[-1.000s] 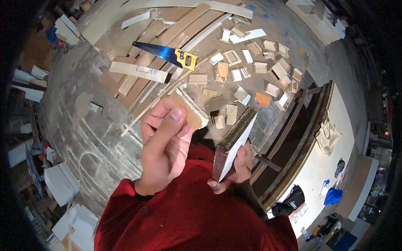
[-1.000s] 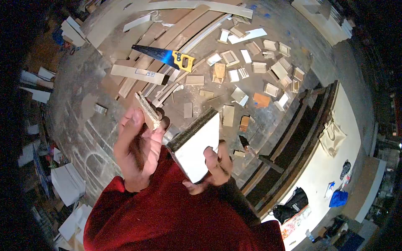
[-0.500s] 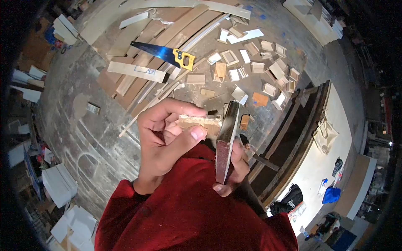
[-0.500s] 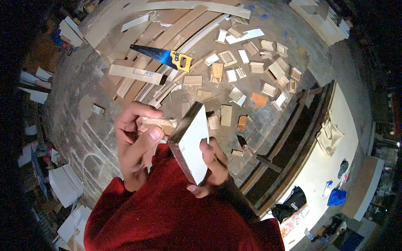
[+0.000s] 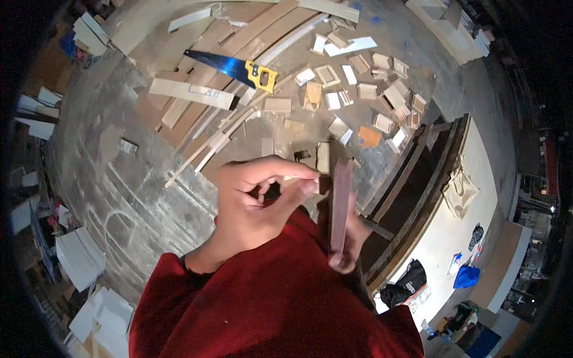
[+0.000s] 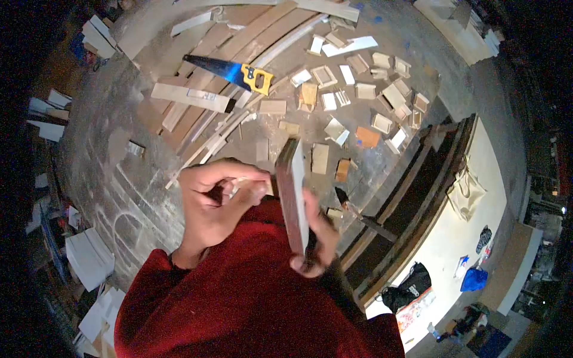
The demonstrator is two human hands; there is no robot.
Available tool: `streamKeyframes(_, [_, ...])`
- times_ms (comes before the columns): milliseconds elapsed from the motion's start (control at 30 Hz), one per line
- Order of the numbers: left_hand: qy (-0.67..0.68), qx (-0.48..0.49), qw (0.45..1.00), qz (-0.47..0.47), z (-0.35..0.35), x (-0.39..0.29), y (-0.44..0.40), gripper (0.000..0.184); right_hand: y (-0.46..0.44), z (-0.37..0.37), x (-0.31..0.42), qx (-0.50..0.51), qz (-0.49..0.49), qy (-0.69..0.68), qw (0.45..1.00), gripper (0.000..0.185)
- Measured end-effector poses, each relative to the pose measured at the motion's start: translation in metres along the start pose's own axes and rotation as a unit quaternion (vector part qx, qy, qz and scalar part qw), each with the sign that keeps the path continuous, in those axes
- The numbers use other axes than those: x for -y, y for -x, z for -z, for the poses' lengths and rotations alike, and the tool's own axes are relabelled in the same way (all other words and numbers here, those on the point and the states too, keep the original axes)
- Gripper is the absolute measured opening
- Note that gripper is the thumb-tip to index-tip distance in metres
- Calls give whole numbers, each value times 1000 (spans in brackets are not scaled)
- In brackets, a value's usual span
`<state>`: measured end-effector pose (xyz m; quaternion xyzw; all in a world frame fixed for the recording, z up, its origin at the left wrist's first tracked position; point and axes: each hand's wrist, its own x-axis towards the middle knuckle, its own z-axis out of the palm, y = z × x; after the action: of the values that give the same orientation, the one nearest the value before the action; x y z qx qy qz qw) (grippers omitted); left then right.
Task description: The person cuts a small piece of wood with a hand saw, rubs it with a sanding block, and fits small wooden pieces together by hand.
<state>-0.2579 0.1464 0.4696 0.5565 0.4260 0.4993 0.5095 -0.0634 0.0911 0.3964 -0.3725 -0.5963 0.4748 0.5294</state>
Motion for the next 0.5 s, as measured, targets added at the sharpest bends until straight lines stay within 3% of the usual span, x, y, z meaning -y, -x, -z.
streamKeyframes(133, [13, 6, 1000, -21, -6, 4, -6, 14, 4, -7, -5, -30, -24, 16, 999, 103])
streamKeyframes(200, [57, -98, 991, -69, -3, 4, -19, 18, 7, -13, -15, -42, -40, 17, 998, 102])
streamKeyframes(233, [57, -103, 990, -71, -4, 7, -19, 18, 7, -16, -16, -43, -46, 10, 998, 101])
streamKeyframes(300, [103, -25, 993, -47, -10, 17, -7, 11, 17, -17, -17, -38, -56, -4, 998, 100])
streamKeyframes(333, [48, -6, 999, 17, -7, 16, -3, 11, 14, -19, -15, -36, -57, -8, 998, 99])
streamKeyframes(367, [51, -3, 999, 20, -8, 14, -6, 11, 12, -23, -17, -42, -64, -11, 997, 98])
streamKeyframes(433, [165, -124, 978, -4, -6, 9, -23, 13, 6, -27, -27, -79, -91, 2, 993, 103])
streamKeyframes(500, [101, -128, 985, -65, 8, 10, -32, 16, 0, -21, -41, -70, -107, -28, 991, 106])
